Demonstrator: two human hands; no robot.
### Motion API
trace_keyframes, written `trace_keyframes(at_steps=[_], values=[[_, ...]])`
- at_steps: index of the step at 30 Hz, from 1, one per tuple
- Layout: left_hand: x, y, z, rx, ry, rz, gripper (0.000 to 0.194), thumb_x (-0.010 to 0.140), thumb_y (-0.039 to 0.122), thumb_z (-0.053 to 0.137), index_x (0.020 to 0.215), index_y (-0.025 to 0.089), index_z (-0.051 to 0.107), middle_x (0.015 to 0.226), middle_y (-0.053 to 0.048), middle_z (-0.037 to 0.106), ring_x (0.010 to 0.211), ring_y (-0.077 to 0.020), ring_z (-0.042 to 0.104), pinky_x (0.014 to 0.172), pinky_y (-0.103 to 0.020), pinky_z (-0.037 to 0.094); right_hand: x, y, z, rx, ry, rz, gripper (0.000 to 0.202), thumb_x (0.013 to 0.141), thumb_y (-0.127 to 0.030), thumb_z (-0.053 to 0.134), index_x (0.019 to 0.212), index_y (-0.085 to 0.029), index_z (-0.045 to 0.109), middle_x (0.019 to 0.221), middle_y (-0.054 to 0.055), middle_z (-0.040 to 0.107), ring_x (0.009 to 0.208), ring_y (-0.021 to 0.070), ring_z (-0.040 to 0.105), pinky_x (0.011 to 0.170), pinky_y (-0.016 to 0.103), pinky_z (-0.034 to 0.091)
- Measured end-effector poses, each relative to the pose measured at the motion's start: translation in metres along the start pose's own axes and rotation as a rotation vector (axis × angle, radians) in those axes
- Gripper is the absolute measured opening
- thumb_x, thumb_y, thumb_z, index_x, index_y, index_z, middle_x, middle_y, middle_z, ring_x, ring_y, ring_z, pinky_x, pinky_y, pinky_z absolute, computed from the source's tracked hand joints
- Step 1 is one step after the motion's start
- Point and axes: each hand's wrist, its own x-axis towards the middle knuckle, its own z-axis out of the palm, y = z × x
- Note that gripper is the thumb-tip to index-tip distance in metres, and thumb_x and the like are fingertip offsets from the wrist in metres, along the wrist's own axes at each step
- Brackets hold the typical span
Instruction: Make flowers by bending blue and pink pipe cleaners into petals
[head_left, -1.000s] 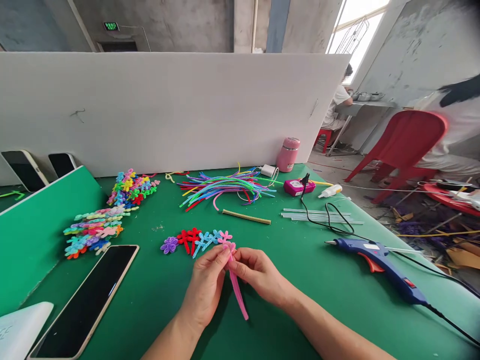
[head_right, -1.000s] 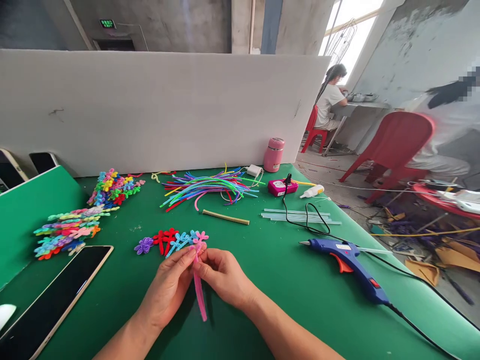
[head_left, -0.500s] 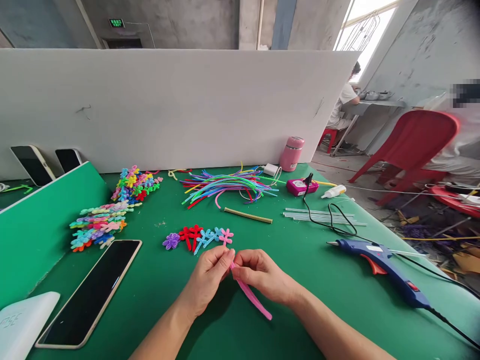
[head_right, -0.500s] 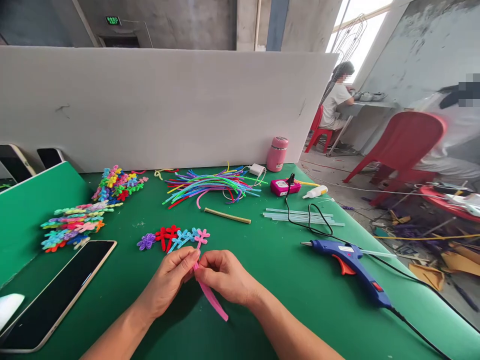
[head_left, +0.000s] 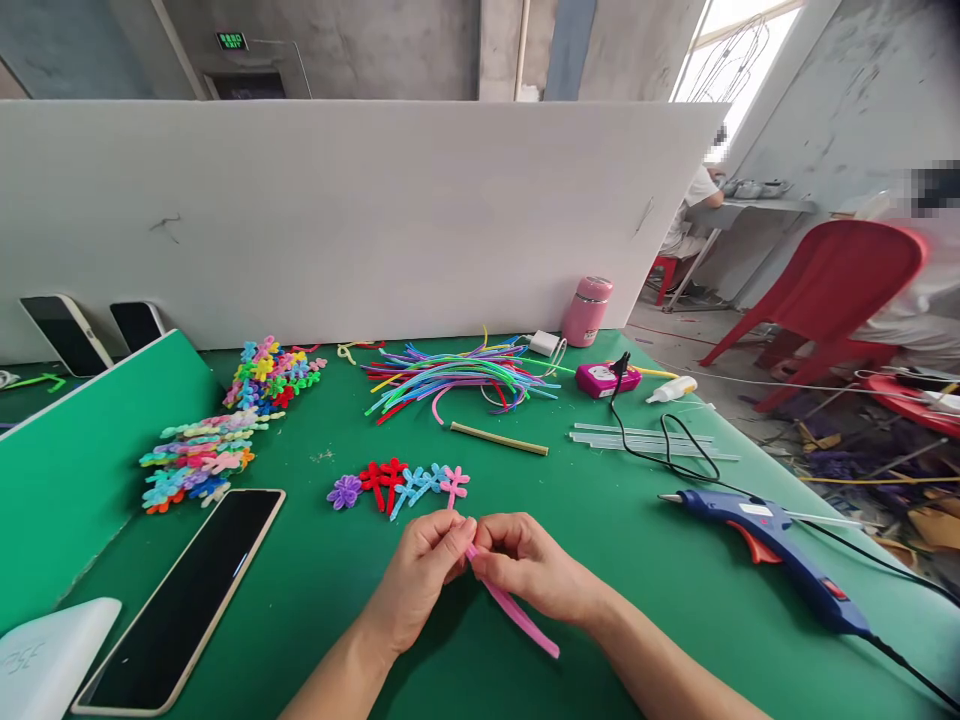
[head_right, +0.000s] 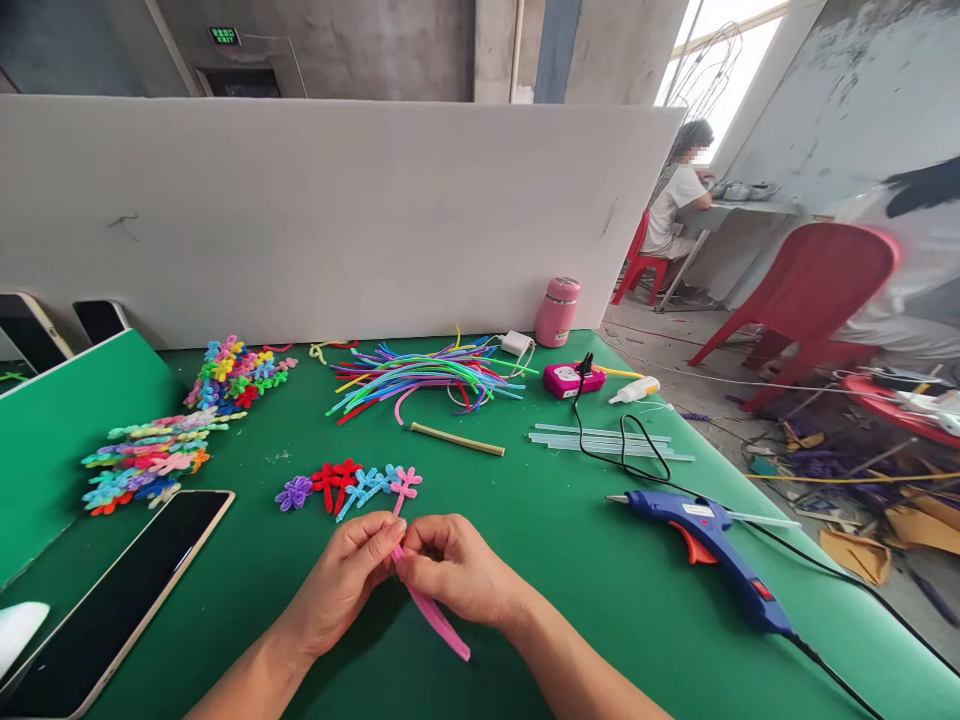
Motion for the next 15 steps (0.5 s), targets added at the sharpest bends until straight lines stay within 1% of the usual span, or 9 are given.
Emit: trace_keyframes(at_steps=[3,7,11,13,15], values=[[0.0001,0.0,-0.0007,-0.112,0.024,-0.057,0.028,0.07,0.035,0.058,0.053,0.015,0.047,0.054,0.005,0.032,0.053,-0.0082,0.031,0.053,-0.02,0.033,0.0002,-0.0023,-0.0015,-0.006,-0.023,0.016,0.035,0.069,-0.045,0.056,0.057,-0.016,0.04,0.052,-0.006,0.033,0.049,0.006,0.025,0.045,0.02,0.02],[-0.0006,0.0035,-0.0009,-0.125,0.004,-0.113,0.027,0.069,0.033,0.06,0.053,0.015,0.047,0.053,0.006,0.034,0.053,-0.0081,0.034,0.055,-0.02,0.035,-0.0002,-0.0046,-0.0029,-0.007,-0.026,0.061,0.036,0.072,-0.046,0.053,0.057,-0.015,0.041,0.052,-0.005,0.035,0.05,0.0067,0.027,0.047,0.02,0.023],[0.0001,0.0066,-0.0011,-0.19,0.025,-0.158,0.029,0.068,0.032,0.062,0.051,0.016,0.044,0.051,0.006,0.033,0.051,-0.0076,0.034,0.054,-0.02,0.036,-0.0011,-0.0065,-0.003,-0.01,-0.025,0.106,0.037,0.077,-0.049,0.046,0.061,-0.016,0.042,0.054,-0.004,0.041,0.05,0.0074,0.033,0.048,0.02,0.027],[0.001,0.0072,-0.0017,-0.216,0.03,-0.158,0.03,0.067,0.031,0.063,0.05,0.016,0.042,0.05,0.006,0.032,0.05,-0.0071,0.032,0.052,-0.019,0.034,-0.0018,-0.0073,-0.0032,-0.077,-0.012,0.084,0.036,0.078,-0.049,0.044,0.064,-0.016,0.044,0.056,-0.003,0.042,0.051,0.0075,0.034,0.047,0.019,0.027],[0.0019,0.0074,-0.0023,-0.214,0.038,-0.146,0.032,0.067,0.031,0.063,0.049,0.016,0.041,0.05,0.007,0.031,0.049,-0.0069,0.031,0.051,-0.018,0.033,-0.0025,-0.0077,-0.0035,-0.187,0.028,0.023,0.033,0.079,-0.046,0.046,0.069,-0.015,0.048,0.058,-0.003,0.044,0.052,0.0077,0.035,0.047,0.019,0.028]])
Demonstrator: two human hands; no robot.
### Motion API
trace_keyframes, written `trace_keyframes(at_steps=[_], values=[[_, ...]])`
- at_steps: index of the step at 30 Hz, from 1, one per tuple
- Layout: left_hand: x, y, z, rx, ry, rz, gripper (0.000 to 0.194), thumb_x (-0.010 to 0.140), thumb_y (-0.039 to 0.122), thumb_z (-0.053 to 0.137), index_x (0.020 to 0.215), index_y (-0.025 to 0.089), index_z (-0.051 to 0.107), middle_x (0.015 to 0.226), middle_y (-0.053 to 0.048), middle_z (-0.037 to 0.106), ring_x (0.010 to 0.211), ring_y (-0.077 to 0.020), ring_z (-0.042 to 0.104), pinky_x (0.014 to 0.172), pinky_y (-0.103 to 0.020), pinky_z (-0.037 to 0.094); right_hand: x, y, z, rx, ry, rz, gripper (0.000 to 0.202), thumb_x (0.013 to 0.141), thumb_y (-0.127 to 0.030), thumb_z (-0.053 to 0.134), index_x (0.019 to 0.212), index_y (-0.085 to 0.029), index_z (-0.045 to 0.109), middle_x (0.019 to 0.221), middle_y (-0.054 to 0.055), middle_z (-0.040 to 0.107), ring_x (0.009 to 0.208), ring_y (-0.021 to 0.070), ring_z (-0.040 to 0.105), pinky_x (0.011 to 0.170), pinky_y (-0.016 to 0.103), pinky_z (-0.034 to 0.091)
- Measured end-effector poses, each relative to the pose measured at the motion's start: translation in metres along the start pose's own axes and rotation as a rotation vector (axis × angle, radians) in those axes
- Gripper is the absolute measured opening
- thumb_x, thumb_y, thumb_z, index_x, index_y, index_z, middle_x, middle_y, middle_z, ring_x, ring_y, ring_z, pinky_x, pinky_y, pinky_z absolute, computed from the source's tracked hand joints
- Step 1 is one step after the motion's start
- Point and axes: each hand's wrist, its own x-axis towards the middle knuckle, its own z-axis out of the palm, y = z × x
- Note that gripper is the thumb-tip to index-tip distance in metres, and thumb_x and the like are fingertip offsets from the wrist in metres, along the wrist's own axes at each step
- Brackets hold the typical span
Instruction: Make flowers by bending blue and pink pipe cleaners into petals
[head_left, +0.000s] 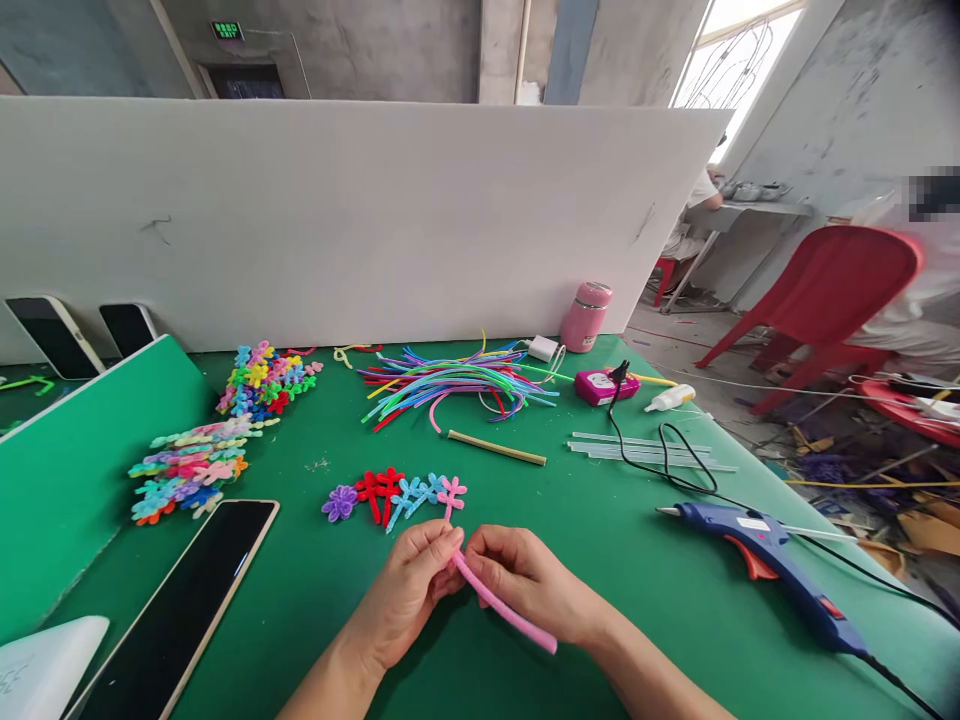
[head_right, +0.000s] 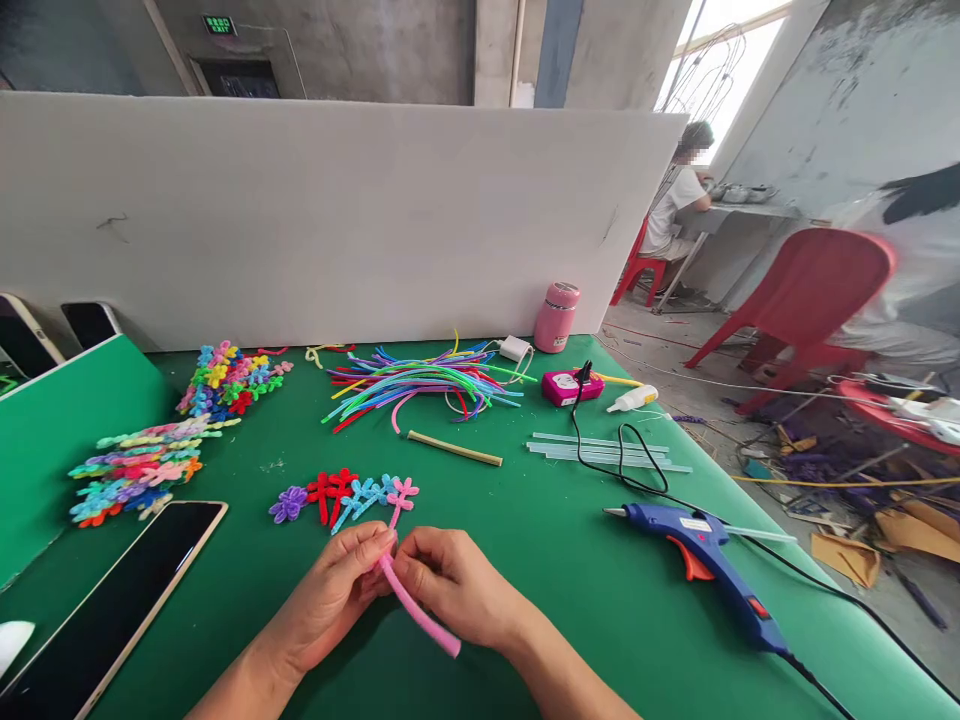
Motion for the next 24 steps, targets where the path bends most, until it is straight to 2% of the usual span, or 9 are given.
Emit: trace_keyframes(at_steps=[4,7,10,14,18,24], values=[[0.001,0.0,0.0,0.043,0.022,0.013,0.031,0.068,0.034,0.062,0.052,0.016,0.043,0.052,0.006,0.034,0.053,-0.008,0.035,0.055,-0.019,0.035,-0.001,0.002,0.001,-0.175,0.059,-0.114,0.021,0.08,-0.035,0.047,0.077,-0.015,0.053,0.063,-0.001,0.05,0.054,0.0086,0.04,0.05,0.019,0.033],[0.001,-0.001,0.001,0.081,0.02,0.03,0.032,0.069,0.037,0.06,0.053,0.017,0.04,0.053,0.006,0.033,0.054,-0.0088,0.035,0.055,-0.02,0.035,0.001,0.005,0.002,-0.337,0.12,-0.188,0.015,0.078,-0.03,0.05,0.076,-0.016,0.055,0.064,0.0,0.052,0.054,0.0097,0.044,0.051,0.02,0.035],[0.001,-0.003,0.001,0.142,0.018,0.058,0.034,0.07,0.038,0.059,0.053,0.017,0.038,0.055,0.006,0.03,0.054,-0.0088,0.03,0.054,-0.02,0.033,0.003,0.007,0.004,-0.481,0.169,-0.253,0.015,0.076,-0.031,0.053,0.071,-0.016,0.054,0.062,0.001,0.053,0.055,0.0112,0.045,0.052,0.022,0.035],[0.001,-0.006,0.0,0.231,0.002,0.084,0.034,0.071,0.041,0.055,0.055,0.018,0.036,0.057,0.006,0.026,0.055,-0.0093,0.025,0.053,-0.02,0.032,0.003,0.008,0.004,-0.552,0.196,-0.332,0.02,0.082,-0.029,0.045,0.067,-0.017,0.052,0.06,0.002,0.05,0.056,0.0119,0.042,0.054,0.024,0.033],[0.001,-0.006,0.0,0.378,0.015,0.157,0.035,0.075,0.042,0.05,0.055,0.019,0.033,0.058,0.005,0.025,0.056,-0.0102,0.024,0.051,-0.02,0.03,0.002,0.008,0.006,-0.473,0.217,-0.322,0.024,0.084,-0.028,0.041,0.064,-0.017,0.049,0.06,0.001,0.047,0.054,0.0112,0.038,0.053,0.024,0.031],[-0.001,-0.008,0.002,0.624,0.083,0.327,0.032,0.081,0.041,0.039,0.058,0.019,0.034,0.058,0.004,0.026,0.056,-0.0109,0.025,0.049,-0.021,0.027,0.003,0.007,0.014,-0.002,0.203,-0.175,0.027,0.082,-0.037,0.042,0.067,-0.016,0.049,0.06,-0.001,0.043,0.054,0.0096,0.038,0.05,0.021,0.031]])
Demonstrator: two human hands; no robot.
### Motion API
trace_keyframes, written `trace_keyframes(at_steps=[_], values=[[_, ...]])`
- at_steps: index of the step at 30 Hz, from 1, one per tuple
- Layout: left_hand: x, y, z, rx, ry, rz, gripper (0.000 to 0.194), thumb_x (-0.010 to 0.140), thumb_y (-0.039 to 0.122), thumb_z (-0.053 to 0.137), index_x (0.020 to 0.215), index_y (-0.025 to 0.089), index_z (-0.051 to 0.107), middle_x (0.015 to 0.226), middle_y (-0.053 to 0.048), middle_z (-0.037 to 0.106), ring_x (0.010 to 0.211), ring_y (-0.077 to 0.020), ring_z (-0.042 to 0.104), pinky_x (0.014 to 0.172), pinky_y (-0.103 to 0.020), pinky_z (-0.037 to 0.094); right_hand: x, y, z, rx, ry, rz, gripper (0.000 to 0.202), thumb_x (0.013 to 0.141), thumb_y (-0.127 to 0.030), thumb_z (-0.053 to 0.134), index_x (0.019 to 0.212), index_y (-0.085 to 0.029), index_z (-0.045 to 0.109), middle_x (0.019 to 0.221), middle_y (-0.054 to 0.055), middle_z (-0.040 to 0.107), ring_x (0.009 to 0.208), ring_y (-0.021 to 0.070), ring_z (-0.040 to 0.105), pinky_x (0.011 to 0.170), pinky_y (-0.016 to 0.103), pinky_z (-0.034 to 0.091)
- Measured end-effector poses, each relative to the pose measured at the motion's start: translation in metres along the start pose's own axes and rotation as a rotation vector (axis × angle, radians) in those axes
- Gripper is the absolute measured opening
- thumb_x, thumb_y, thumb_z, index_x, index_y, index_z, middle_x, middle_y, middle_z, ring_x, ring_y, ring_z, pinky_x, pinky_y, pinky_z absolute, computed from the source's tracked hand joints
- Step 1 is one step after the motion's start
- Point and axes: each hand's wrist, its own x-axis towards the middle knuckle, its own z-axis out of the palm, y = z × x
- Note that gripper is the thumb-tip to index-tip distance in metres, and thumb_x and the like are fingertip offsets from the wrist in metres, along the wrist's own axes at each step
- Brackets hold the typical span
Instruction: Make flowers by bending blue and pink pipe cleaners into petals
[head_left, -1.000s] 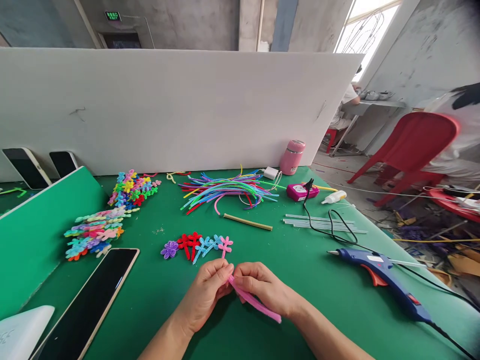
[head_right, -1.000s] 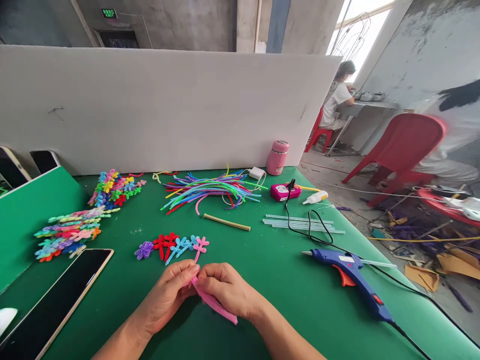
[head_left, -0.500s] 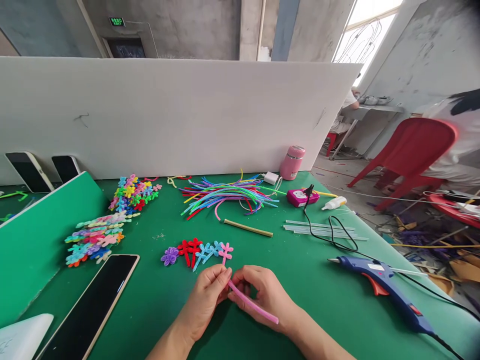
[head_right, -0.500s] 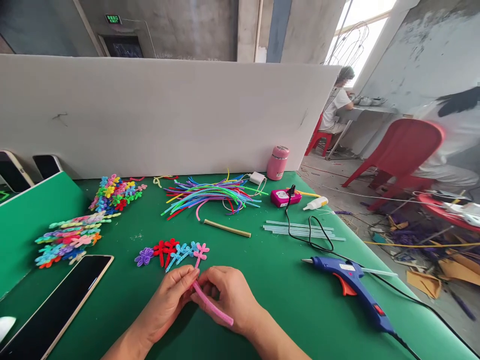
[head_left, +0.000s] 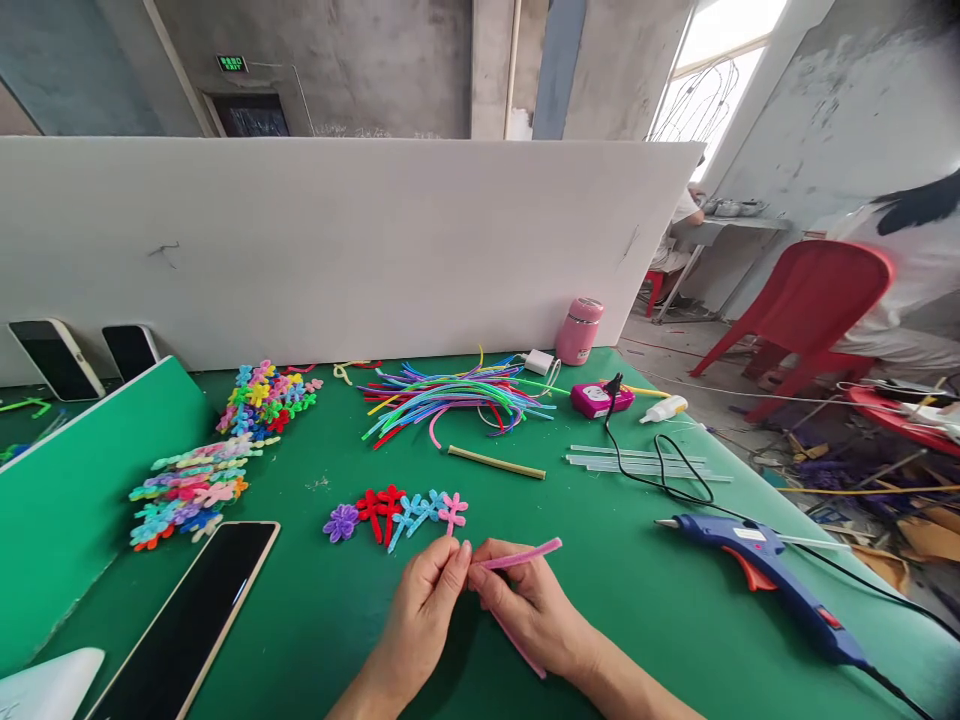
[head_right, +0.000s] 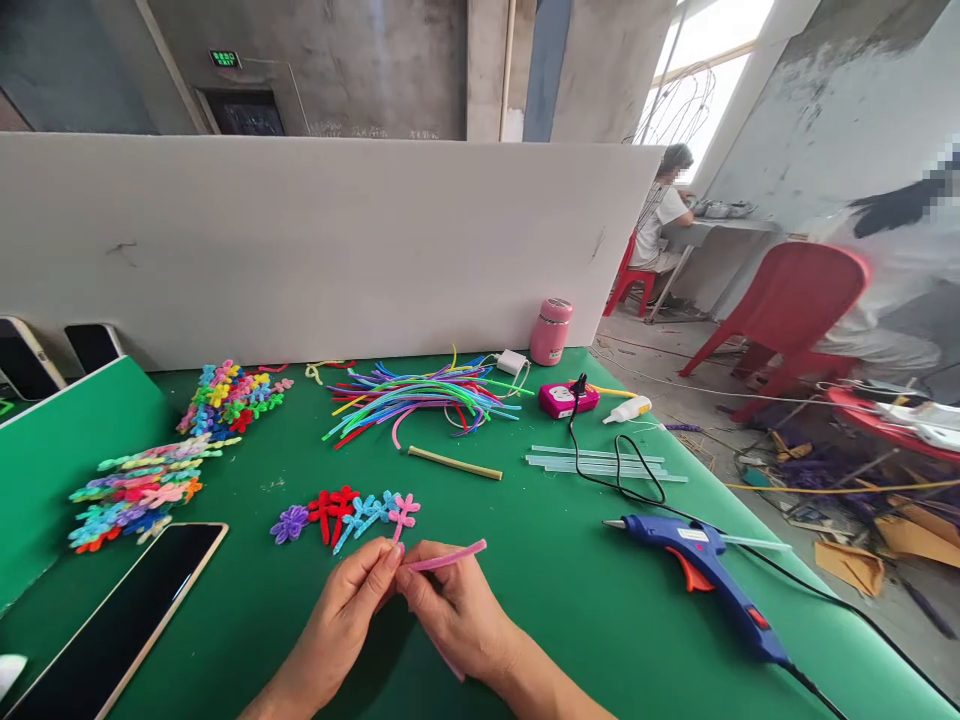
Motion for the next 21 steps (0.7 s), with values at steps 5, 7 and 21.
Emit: trace_keyframes(at_steps=[5,7,21], values=[[-0.004,0.004,0.003,0.095,0.046,0.096,0.031,0.085,0.036,0.033,0.058,0.02,0.031,0.058,0.004,0.027,0.054,-0.0109,0.027,0.049,-0.022,0.027,0.003,0.005,0.005,0.274,0.012,0.118,0.03,0.076,-0.041,0.048,0.06,-0.015,0.049,0.051,-0.003,0.041,0.048,0.0077,0.035,0.047,0.021,0.027],[-0.006,0.005,0.004,0.148,0.069,0.153,0.03,0.085,0.033,0.032,0.058,0.02,0.031,0.057,0.004,0.029,0.054,-0.011,0.029,0.05,-0.022,0.028,0.004,0.009,0.008,0.399,0.021,0.186,0.029,0.073,-0.038,0.052,0.056,-0.015,0.049,0.046,-0.004,0.04,0.044,0.0069,0.034,0.046,0.021,0.025],[-0.005,0.001,0.003,0.072,0.011,0.098,0.031,0.085,0.035,0.033,0.059,0.02,0.034,0.058,0.004,0.028,0.054,-0.0107,0.028,0.05,-0.023,0.027,0.007,0.006,0.006,0.621,0.041,0.314,0.026,0.064,-0.033,0.062,0.05,-0.014,0.05,0.042,-0.005,0.043,0.038,0.0043,0.032,0.042,0.02,0.019]])
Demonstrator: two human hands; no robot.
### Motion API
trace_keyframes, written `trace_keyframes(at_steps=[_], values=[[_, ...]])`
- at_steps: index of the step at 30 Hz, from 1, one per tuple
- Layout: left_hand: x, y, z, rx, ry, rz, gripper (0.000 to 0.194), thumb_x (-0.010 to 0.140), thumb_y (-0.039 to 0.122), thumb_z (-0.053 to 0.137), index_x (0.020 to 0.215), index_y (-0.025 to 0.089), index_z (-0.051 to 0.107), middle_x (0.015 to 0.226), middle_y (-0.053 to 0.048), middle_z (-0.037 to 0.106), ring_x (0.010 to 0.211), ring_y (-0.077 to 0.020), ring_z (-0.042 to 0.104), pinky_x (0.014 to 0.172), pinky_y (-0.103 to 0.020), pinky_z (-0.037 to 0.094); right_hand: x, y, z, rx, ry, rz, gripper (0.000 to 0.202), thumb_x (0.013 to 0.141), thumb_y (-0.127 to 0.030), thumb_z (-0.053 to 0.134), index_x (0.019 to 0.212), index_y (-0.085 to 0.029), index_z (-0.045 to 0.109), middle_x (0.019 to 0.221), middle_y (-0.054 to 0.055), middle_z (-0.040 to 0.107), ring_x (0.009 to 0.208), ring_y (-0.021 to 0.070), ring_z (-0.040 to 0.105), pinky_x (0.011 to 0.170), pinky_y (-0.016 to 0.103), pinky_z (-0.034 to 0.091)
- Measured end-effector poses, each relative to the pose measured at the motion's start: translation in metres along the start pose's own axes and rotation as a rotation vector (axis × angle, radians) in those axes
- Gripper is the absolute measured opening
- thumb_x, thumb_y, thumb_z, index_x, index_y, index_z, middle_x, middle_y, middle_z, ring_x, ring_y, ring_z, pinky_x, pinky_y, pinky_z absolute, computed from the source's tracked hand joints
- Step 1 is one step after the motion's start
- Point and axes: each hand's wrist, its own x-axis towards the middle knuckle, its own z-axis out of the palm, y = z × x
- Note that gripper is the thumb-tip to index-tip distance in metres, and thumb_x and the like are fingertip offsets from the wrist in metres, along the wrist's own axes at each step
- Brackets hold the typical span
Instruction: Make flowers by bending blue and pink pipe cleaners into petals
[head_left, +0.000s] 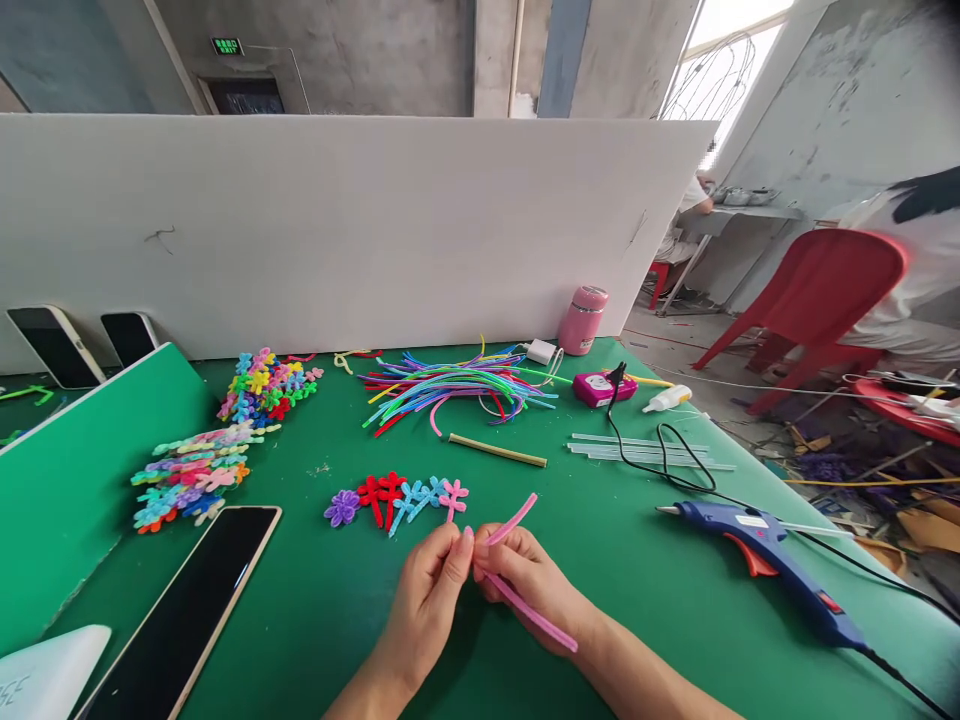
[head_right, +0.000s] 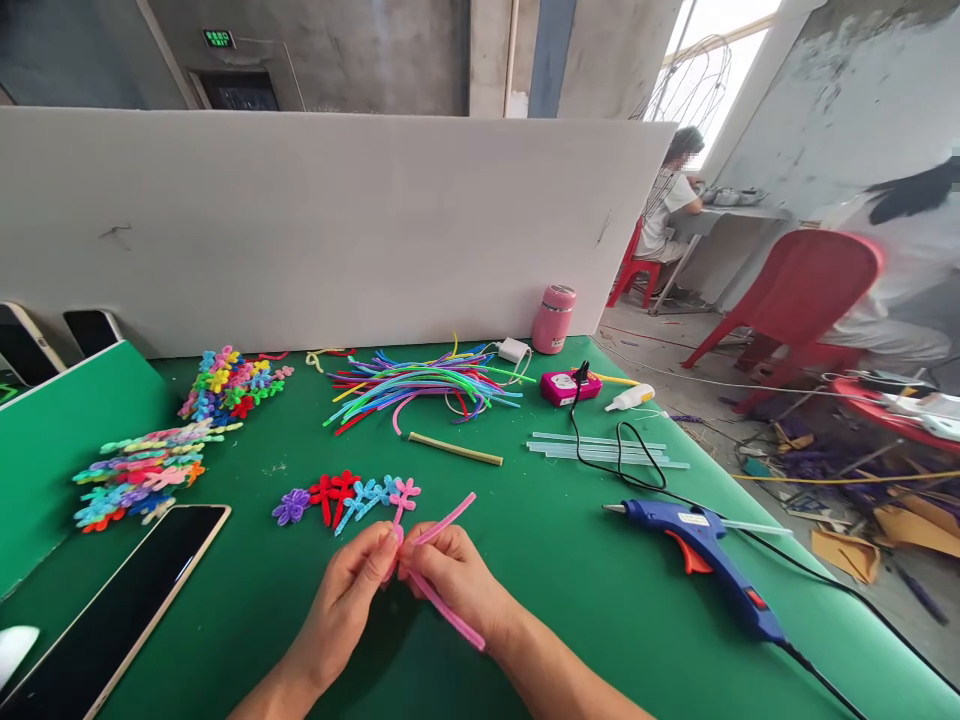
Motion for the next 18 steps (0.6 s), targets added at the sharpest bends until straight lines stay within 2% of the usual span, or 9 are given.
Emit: trace_keyframes(at_steps=[6,8,11,15,18], values=[[0.005,-0.007,0.0,-0.182,0.042,-0.069,0.031,0.081,0.036,0.043,0.056,0.019,0.037,0.056,0.005,0.028,0.053,-0.0097,0.027,0.049,-0.023,0.025,-0.001,0.001,-0.005,-0.15,-0.041,-0.05,0.035,0.074,-0.044,0.054,0.057,-0.013,0.052,0.046,-0.004,0.044,0.042,0.0049,0.031,0.043,0.021,0.019],[0.007,-0.008,0.0,-0.245,0.089,-0.074,0.031,0.08,0.036,0.045,0.056,0.018,0.039,0.054,0.005,0.029,0.052,-0.0093,0.027,0.048,-0.022,0.025,-0.001,0.0,-0.006,-0.137,-0.01,-0.058,0.039,0.076,-0.047,0.049,0.059,-0.013,0.051,0.048,-0.003,0.044,0.043,0.0049,0.03,0.042,0.021,0.017],[0.012,-0.004,-0.001,-0.331,0.153,-0.06,0.031,0.078,0.034,0.049,0.054,0.018,0.039,0.051,0.006,0.032,0.05,-0.0086,0.029,0.048,-0.021,0.026,-0.001,-0.005,-0.005,-0.074,0.114,-0.119,0.036,0.074,-0.047,0.051,0.061,-0.013,0.052,0.049,-0.004,0.041,0.043,0.0049,0.029,0.042,0.02,0.016],[0.02,0.009,-0.018,-0.371,0.212,-0.035,0.032,0.075,0.032,0.054,0.05,0.017,0.039,0.047,0.006,0.036,0.048,-0.0079,0.033,0.048,-0.021,0.028,-0.003,-0.027,0.001,0.052,0.302,-0.247,0.028,0.065,-0.042,0.061,0.067,-0.015,0.054,0.05,-0.006,0.041,0.043,0.0042,0.028,0.041,0.018,0.016],[0.025,0.022,-0.04,-0.396,0.264,-0.011,0.033,0.073,0.031,0.056,0.049,0.017,0.039,0.045,0.007,0.034,0.044,-0.0069,0.032,0.046,-0.02,0.028,-0.009,-0.057,0.005,0.105,0.327,-0.346,0.025,0.06,-0.037,0.065,0.07,-0.016,0.055,0.054,-0.006,0.043,0.043,0.0037,0.03,0.041,0.017,0.018]])
